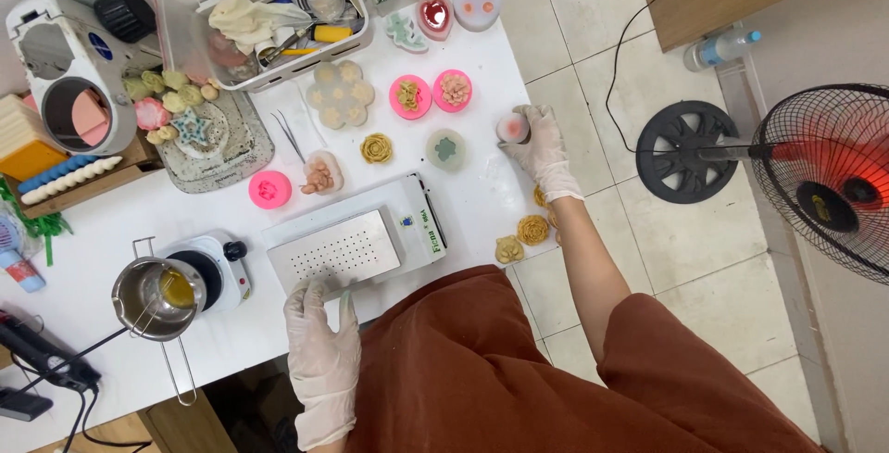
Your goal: Unmolding decorative soaps and arranging them on a workspace.
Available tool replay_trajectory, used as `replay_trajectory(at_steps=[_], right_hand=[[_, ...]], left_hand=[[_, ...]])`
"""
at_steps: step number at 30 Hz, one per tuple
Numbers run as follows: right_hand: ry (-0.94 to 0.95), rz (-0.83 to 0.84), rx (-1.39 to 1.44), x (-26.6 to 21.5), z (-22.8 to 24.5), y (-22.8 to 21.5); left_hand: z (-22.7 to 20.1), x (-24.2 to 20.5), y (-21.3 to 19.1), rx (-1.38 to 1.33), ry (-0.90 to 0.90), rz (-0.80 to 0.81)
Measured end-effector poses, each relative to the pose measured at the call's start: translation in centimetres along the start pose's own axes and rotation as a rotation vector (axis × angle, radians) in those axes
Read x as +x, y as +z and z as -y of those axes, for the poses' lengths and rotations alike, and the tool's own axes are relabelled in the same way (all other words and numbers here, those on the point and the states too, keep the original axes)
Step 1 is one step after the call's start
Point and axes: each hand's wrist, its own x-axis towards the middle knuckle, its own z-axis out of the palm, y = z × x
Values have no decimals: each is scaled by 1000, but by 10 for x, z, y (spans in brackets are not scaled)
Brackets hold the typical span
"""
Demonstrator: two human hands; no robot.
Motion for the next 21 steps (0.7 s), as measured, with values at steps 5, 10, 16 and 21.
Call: replay_trajectory(at_steps=[5,10,16,21], right_hand=[[1,62,-64,11,8,-13],[-49,2,-55,52,12,-16],[-62,-152,-54,120,6,14],[-83,-229,-60,149,6,30]], left_hand=[[9,-4,4,3,-54,1],[16,-8,7,-16,-121,44],[12,-10,-3,19,-149,69],[13,-9,-15,-15,-185,49]])
